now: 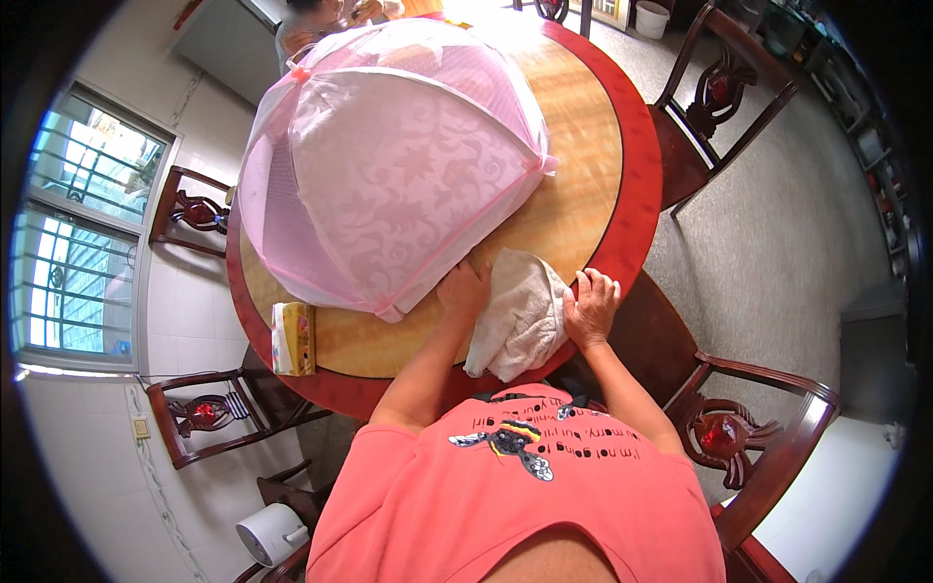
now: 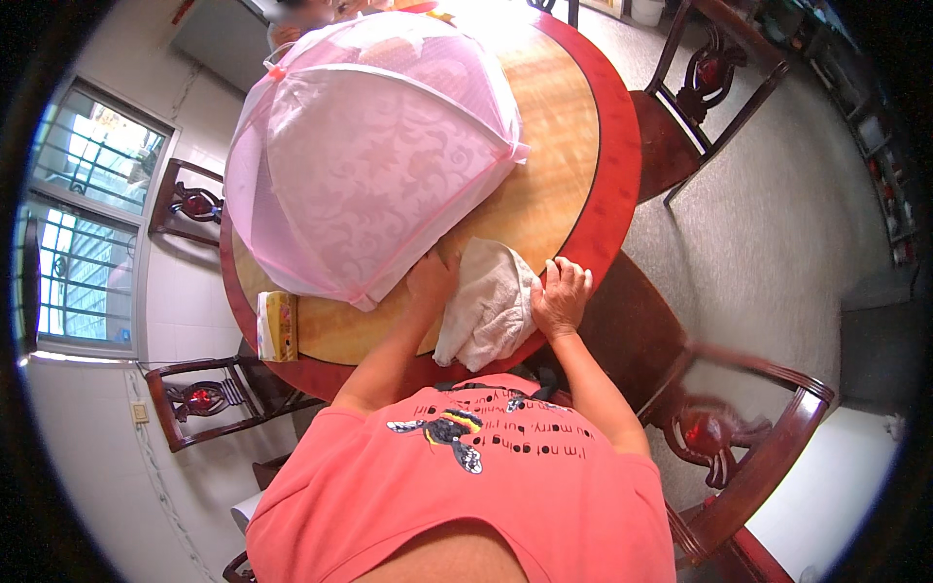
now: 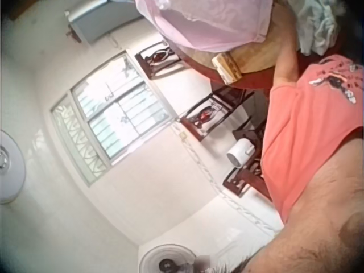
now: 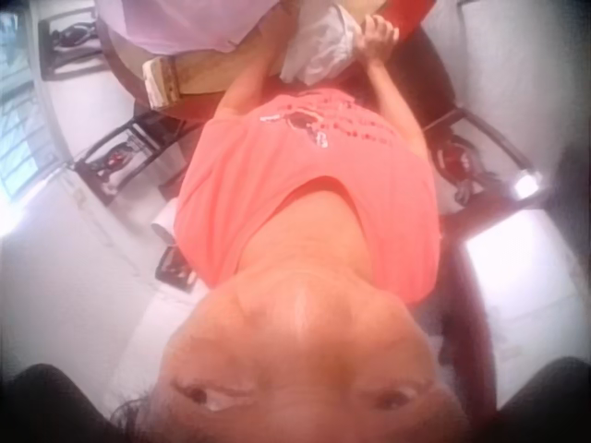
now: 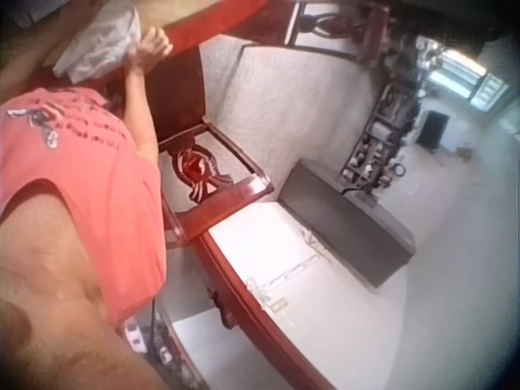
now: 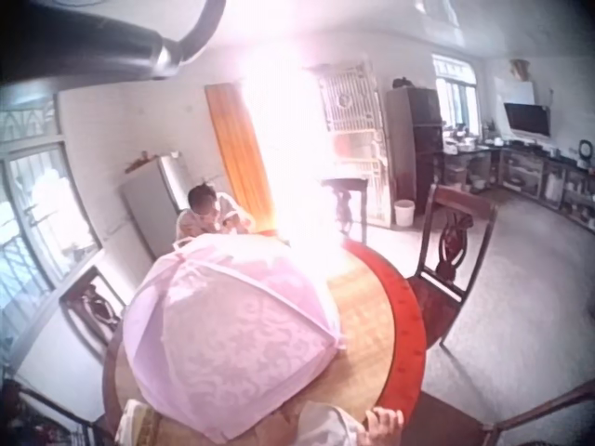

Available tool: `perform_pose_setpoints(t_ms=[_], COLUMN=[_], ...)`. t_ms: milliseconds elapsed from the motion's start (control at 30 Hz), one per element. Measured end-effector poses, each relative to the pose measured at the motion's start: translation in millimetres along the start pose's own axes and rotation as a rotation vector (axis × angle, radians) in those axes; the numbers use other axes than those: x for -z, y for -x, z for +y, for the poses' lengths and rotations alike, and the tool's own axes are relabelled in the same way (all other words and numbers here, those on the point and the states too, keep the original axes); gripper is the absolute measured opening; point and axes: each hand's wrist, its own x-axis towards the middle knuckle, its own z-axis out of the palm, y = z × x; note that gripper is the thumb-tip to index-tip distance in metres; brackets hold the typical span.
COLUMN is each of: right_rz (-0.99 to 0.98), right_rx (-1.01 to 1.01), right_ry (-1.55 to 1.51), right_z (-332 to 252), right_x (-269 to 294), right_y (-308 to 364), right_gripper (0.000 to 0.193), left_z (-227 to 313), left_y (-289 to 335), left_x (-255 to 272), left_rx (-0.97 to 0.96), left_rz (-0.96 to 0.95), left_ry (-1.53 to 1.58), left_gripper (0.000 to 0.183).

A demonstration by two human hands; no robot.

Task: The person wipes a round dining table and several wooden chairs using a cloth. They move chairs to access different areas, wipe the table surface around a food cover, and clean the seats and backs of the chairs.

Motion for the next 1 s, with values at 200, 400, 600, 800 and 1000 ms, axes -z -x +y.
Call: perform_pose_setpoints(t_ms=[200, 400, 600, 800, 1000], right_rz=[-0.012, -0.01, -0.013, -0.01, -0.018], right_rx=[-0.003, -0.009, 0.003, -0.011, -0.015], right_ry=[-0.002, -0.002, -0.01, -0.021, -0.026], right_z=[1, 1, 0, 1, 0], right_x=[-2, -1, 0, -1, 1], right_y=[1, 0, 1, 2, 0], right_gripper=[0.042, 0.042, 0.042, 0.043, 0.042], left_z=[1, 7, -2, 1, -1], left_y=[-2, -1, -3, -6, -4], left_x=[0, 9, -7, -2, -4], left_rx=[0.001, 0.029, -0.063, -0.099, -0.146], left_rz=[-0.017, -0.052, 0.033, 0.023, 0.053], left_ry=[-0.03, 0.009, 0.041, -0.02, -0.029], left_gripper=[0.065, 0.064, 0.061, 0.059, 0.055])
